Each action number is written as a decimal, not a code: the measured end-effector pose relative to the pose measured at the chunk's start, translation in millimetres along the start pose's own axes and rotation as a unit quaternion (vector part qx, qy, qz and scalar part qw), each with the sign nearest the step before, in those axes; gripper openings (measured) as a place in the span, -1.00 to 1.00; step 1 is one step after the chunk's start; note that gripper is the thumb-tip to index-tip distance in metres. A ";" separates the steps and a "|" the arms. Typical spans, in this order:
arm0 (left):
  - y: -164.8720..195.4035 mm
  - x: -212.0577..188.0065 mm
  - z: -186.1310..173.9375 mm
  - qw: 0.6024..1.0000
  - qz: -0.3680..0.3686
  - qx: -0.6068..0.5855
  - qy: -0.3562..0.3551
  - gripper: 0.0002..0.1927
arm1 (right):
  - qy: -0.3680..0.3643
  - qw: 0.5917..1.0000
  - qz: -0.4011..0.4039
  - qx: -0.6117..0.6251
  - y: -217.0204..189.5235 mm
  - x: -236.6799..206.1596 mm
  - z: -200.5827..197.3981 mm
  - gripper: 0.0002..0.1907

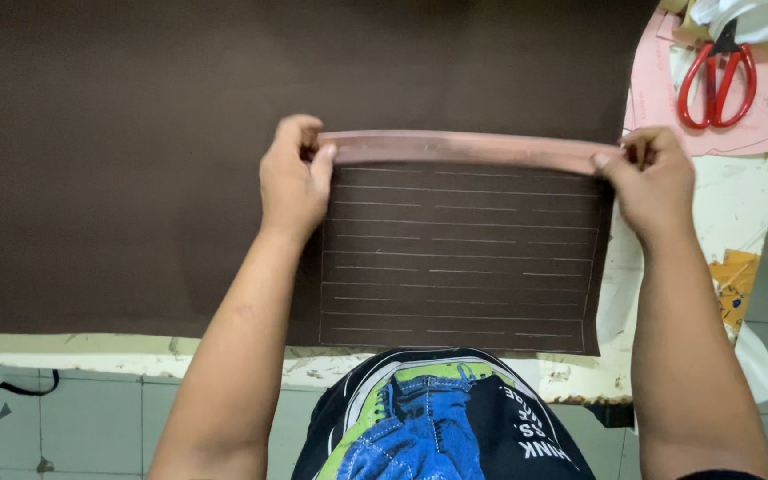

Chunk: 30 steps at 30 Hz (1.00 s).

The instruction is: The person aligns a long pink template ruler across a dark leather sheet on a work table and traces straight lines along it with a marking pen, repeatedly repositioning the ruler lower on the sheet to mark a series of parallel lines. The person continues shifting the template and marking additional rows across the material.

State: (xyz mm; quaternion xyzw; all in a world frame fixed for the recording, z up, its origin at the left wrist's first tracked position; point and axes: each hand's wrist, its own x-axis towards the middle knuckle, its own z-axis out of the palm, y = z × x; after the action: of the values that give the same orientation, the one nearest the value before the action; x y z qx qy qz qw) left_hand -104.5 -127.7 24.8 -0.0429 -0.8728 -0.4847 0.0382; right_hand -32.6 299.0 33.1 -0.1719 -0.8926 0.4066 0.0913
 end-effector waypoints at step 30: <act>-19.7 27.0 3.0 1.000 0.011 -0.007 0.022 -0.84 | 0.025 0.993 0.057 0.099 -7.1 9.5 12.6 -0.80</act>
State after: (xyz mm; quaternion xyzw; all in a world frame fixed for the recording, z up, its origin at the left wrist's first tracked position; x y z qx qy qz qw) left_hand -133.7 -134.5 9.5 -0.0425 -0.8680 -0.4908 0.0625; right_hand -46.8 289.6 30.5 -0.2225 -0.8341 0.4932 0.1072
